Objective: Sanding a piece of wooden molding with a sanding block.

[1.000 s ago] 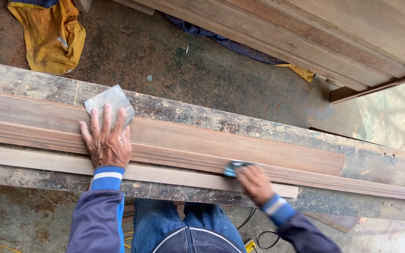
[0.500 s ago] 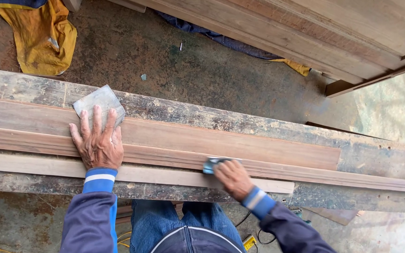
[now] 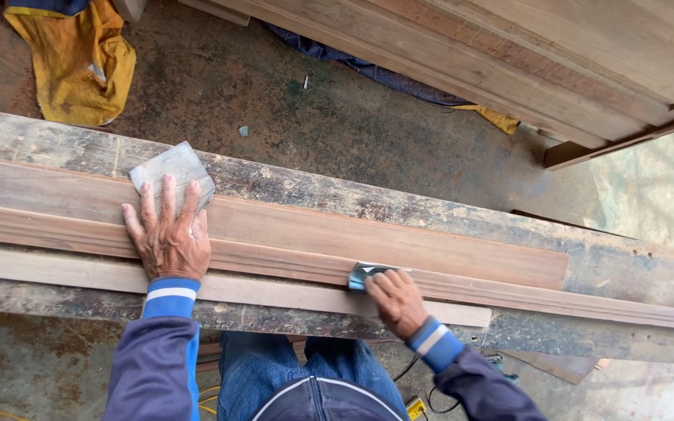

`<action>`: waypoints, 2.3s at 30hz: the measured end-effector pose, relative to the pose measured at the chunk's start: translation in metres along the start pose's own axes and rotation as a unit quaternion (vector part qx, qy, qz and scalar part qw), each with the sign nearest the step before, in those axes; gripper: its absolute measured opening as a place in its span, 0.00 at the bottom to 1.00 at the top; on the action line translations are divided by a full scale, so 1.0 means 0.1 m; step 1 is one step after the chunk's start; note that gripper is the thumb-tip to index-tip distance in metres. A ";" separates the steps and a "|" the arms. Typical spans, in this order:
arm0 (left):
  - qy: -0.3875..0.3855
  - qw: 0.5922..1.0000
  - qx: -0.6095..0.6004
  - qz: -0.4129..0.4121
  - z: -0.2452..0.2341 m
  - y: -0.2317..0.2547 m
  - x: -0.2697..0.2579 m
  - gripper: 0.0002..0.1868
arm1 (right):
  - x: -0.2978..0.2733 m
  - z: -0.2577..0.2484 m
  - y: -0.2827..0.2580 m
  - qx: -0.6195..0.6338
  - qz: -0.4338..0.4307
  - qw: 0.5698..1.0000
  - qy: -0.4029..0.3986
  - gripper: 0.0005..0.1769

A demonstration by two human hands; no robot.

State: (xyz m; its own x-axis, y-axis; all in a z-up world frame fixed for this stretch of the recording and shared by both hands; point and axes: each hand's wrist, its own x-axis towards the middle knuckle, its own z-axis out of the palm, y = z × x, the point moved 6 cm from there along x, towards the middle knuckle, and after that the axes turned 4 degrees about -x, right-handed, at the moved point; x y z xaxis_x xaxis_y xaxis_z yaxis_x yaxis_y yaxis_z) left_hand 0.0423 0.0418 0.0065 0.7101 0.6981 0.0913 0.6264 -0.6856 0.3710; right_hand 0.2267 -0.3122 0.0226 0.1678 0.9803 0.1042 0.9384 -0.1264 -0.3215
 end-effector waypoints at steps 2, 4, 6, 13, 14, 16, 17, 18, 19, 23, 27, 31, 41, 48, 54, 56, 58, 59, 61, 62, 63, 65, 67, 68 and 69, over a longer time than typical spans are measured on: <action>0.000 1.000 0.005 0.006 -0.01 0.02 0.02 0.28 | -0.13 -0.06 0.12 -0.009 -0.002 1.000 -0.014 0.19; 0.004 1.000 0.009 0.004 -0.02 0.02 0.03 0.28 | -0.36 -0.03 0.25 -0.023 0.014 0.999 -0.022 0.16; 0.009 1.000 0.015 -0.003 -0.01 0.01 0.03 0.27 | -0.35 -0.04 0.25 -0.037 0.027 0.998 -0.031 0.14; 0.012 1.000 0.025 -0.005 0.02 -0.02 0.06 0.27 | 0.96 0.28 -0.71 0.056 -0.007 0.998 -0.008 0.18; 0.011 1.000 0.017 -0.003 0.05 -0.01 0.05 0.27 | 1.09 0.39 -0.83 0.058 -0.017 0.998 -0.029 0.17; 0.012 1.000 0.021 -0.003 0.05 -0.02 0.04 0.27 | 1.09 0.40 -0.84 0.057 -0.014 0.998 -0.030 0.18; 0.011 1.000 0.022 0.000 0.05 -0.02 0.04 0.27 | 1.09 0.40 -0.84 0.054 -0.007 0.998 -0.030 0.18; 0.013 1.000 0.022 -0.003 0.05 -0.02 0.05 0.27 | 0.91 0.31 -0.70 0.053 -0.011 0.998 -0.031 0.18; 0.009 1.000 0.019 -0.003 0.06 -0.02 0.07 0.27 | 0.74 0.21 -0.56 0.047 -0.006 0.999 -0.013 0.21; 0.005 1.000 0.014 -0.009 0.08 -0.02 0.06 0.28 | 0.13 0.15 -0.12 0.000 0.054 0.998 -0.023 0.17; 0.007 1.000 0.010 -0.010 0.05 -0.01 0.08 0.28 | 0.57 0.23 -0.42 0.021 0.054 0.998 -0.002 0.17; -0.006 1.000 0.000 -0.018 0.05 -0.01 0.08 0.29 | 1.46 0.46 -1.08 0.062 -0.010 0.998 -0.013 0.19; 0.015 0.995 0.097 -0.037 -0.46 -1.80 0.58 0.28 | 1.51 0.51 -1.19 0.038 0.016 0.998 -0.037 0.20; 0.013 0.999 0.031 -0.041 -0.68 -1.94 0.61 0.29 | 1.30 0.46 -1.07 0.019 0.058 0.997 -0.039 0.18; 0.002 0.999 0.029 -0.043 -0.65 -1.95 0.61 0.28 | 2.17 0.87 -1.78 0.063 0.007 0.998 -0.019 0.24; -0.001 0.999 0.032 -0.044 -0.64 -1.95 0.62 0.28 | 2.37 0.89 -1.91 0.073 -0.013 0.997 -0.018 0.24; -0.001 0.999 0.024 -0.041 -0.66 -1.95 0.61 0.28 | 2.27 0.77 -1.84 0.066 -0.007 0.998 -0.009 0.24; 0.001 0.999 0.017 -0.042 -0.67 -1.94 0.62 0.29 | 2.23 0.70 -1.80 0.058 -0.005 0.998 -0.001 0.23; 0.001 0.999 0.016 -0.042 -0.66 -1.95 0.63 0.28 | 1.91 0.74 -1.63 0.026 0.020 0.999 -0.018 0.21; -0.001 0.999 0.019 -0.048 -0.65 -1.96 0.62 0.27 | 1.75 0.78 -1.52 -0.001 0.040 0.998 -0.037 0.19; 0.001 0.999 0.018 -0.047 -0.65 -1.96 0.64 0.27 | 1.80 0.77 -1.55 -0.003 0.040 0.999 -0.036 0.19; 0.002 0.999 0.018 -0.045 -0.65 -1.95 0.62 0.27 | 1.82 0.68 -1.61 0.005 0.085 0.996 -0.005 0.13; -0.003 0.999 0.019 -0.041 -0.63 -1.94 0.64 0.27 | 2.15 0.86 -1.83 0.029 0.083 0.996 0.003 0.16; -0.007 0.999 0.022 -0.045 -0.63 -1.94 0.62 0.27 | 2.30 0.95 -1.95 0.055 0.074 0.996 0.009 0.19; -0.007 0.999 0.022 -0.043 -0.62 -1.96 0.62 0.27 | 2.50 1.01 -2.09 0.054 0.075 0.996 0.010 0.19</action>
State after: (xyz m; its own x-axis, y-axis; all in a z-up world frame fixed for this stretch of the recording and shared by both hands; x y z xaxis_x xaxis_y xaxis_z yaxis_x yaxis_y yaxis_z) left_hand -0.0564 0.2323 -0.0032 0.6576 0.7519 0.0469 0.6985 -0.6319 0.3359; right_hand 0.0423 -0.0255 0.0206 0.3109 0.9482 0.0647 0.8641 -0.2537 -0.4346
